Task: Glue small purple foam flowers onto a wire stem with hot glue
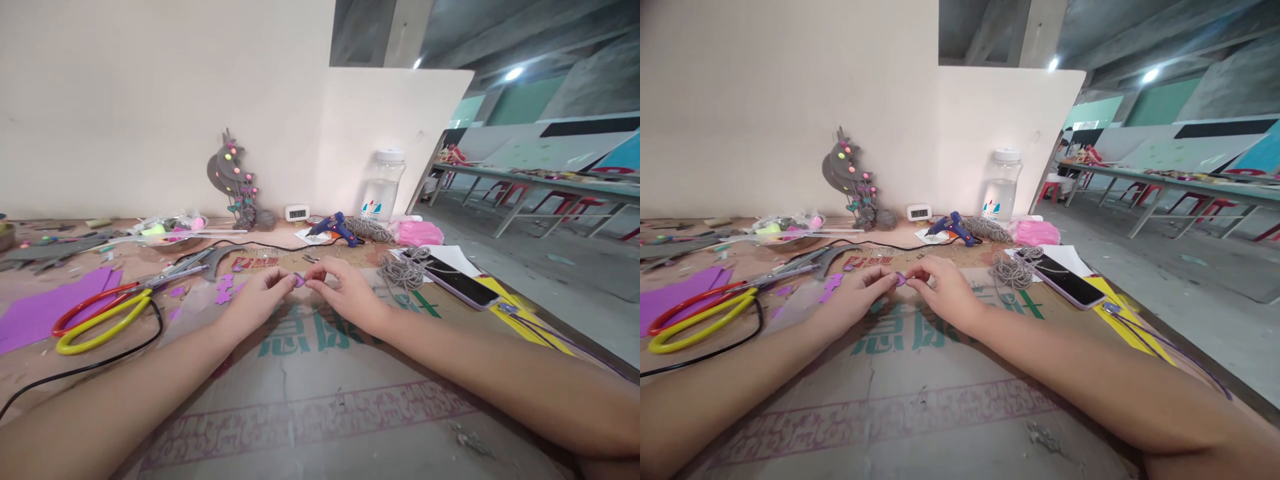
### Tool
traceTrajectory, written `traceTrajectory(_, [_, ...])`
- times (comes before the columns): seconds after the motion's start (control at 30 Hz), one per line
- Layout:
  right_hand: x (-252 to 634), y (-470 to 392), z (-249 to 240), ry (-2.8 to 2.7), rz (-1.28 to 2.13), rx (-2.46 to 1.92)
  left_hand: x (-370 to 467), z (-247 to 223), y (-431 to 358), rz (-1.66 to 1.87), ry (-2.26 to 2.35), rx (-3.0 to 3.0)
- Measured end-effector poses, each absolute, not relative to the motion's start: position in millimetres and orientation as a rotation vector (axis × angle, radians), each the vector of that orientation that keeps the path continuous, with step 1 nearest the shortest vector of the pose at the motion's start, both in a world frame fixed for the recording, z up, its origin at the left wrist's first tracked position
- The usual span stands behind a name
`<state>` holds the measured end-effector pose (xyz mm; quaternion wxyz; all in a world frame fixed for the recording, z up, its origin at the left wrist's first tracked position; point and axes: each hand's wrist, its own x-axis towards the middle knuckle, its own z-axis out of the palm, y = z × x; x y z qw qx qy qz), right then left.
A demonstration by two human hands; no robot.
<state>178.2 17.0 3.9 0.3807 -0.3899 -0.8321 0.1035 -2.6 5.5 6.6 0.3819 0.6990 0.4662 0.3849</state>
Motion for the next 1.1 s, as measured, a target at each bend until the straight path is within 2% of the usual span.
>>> traceTrajectory(0.53, [178.2,18.5,3.2,-2.165,0.318,-1.02,-3.9,3.4,8.9,0.971,1.178,1.818])
traceTrajectory(0.83, [179.4,20.8,4.2,-1.929,0.548,-1.071,-3.9,3.2,7.2,1.012,1.211,1.768])
traceTrajectory(1.1, [176.6,16.1,3.5,-2.042,0.475,-1.018,-3.6,2.5,9.8,1.025,1.192,1.769])
